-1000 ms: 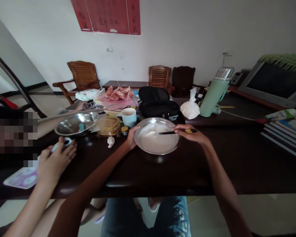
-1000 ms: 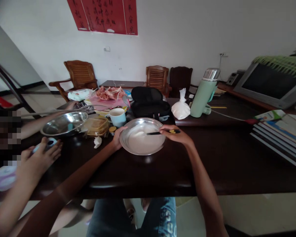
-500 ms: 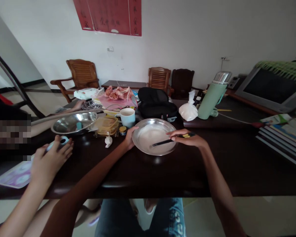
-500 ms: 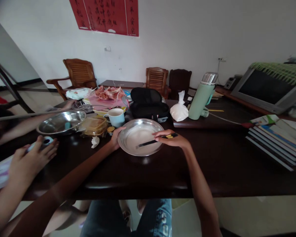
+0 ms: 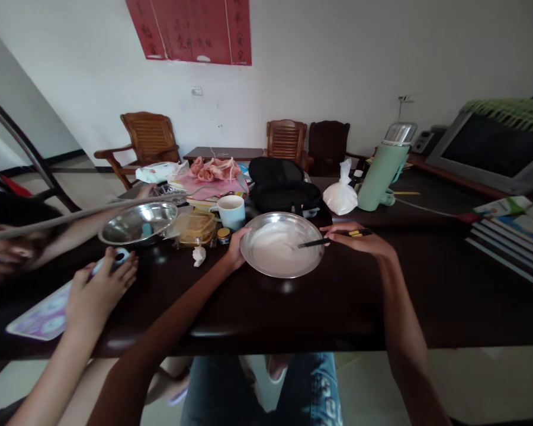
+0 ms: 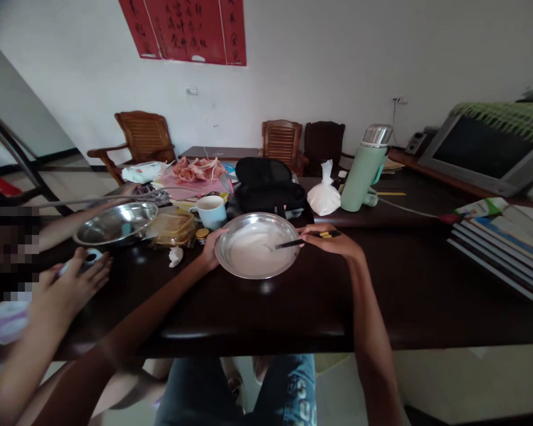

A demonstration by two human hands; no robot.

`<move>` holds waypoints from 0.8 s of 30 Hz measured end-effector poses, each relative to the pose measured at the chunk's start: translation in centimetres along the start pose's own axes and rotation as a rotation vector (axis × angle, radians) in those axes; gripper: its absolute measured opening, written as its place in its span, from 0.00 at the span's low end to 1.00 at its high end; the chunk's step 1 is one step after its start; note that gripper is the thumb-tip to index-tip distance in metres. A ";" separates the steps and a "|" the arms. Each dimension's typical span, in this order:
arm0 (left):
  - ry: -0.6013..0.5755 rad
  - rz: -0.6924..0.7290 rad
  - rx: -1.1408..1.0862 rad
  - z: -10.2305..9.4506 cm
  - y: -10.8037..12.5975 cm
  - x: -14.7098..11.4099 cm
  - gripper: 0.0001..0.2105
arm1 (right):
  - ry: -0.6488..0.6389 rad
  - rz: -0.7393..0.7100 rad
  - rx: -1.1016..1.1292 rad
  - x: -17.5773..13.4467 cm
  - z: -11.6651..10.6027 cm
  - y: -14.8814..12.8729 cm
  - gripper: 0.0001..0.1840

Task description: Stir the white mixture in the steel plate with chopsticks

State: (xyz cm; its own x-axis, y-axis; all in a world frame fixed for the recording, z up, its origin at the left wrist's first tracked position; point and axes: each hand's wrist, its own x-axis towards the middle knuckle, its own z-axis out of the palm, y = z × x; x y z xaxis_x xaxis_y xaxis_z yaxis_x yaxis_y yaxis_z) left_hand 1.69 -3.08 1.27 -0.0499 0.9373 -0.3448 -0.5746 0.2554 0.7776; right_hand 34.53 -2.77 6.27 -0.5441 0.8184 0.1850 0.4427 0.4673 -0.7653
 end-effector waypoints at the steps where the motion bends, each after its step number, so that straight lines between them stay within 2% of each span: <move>1: -0.006 0.000 -0.001 -0.1 0.0 0.1 0.05 | -0.037 0.006 0.005 0.0 -0.1 0.0 0.27; 4: -0.014 0.008 0.002 -0.3 -0.1 0.3 0.05 | -0.106 0.006 0.017 0.1 0.3 -0.1 0.25; 9: -0.014 0.016 0.006 -0.1 -0.1 0.1 0.06 | -0.011 0.007 -0.011 0.0 0.1 0.0 0.24; 13: 0.005 0.010 -0.005 0.1 -0.1 0.0 0.05 | -0.131 -0.016 0.003 0.0 0.1 0.0 0.24; 18: -0.026 0.007 -0.018 0.1 0.0 0.0 0.05 | -0.016 -0.035 -0.037 0.0 -0.2 0.3 0.24; 22: -0.016 -0.002 -0.013 0.4 0.1 -0.1 0.04 | -0.101 -0.038 -0.016 0.0 -0.2 0.4 0.23; 24: -0.015 0.006 -0.019 0.5 0.1 -0.2 0.06 | -0.083 -0.035 -0.017 0.2 0.1 0.5 0.23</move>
State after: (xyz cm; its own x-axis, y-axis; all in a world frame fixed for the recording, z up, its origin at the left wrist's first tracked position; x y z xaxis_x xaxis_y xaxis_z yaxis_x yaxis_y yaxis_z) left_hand 2.05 -3.15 1.69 -0.0413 0.9422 -0.3324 -0.5900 0.2455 0.7692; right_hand 34.61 -2.44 5.91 -0.6163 0.7713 0.1590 0.4344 0.5014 -0.7483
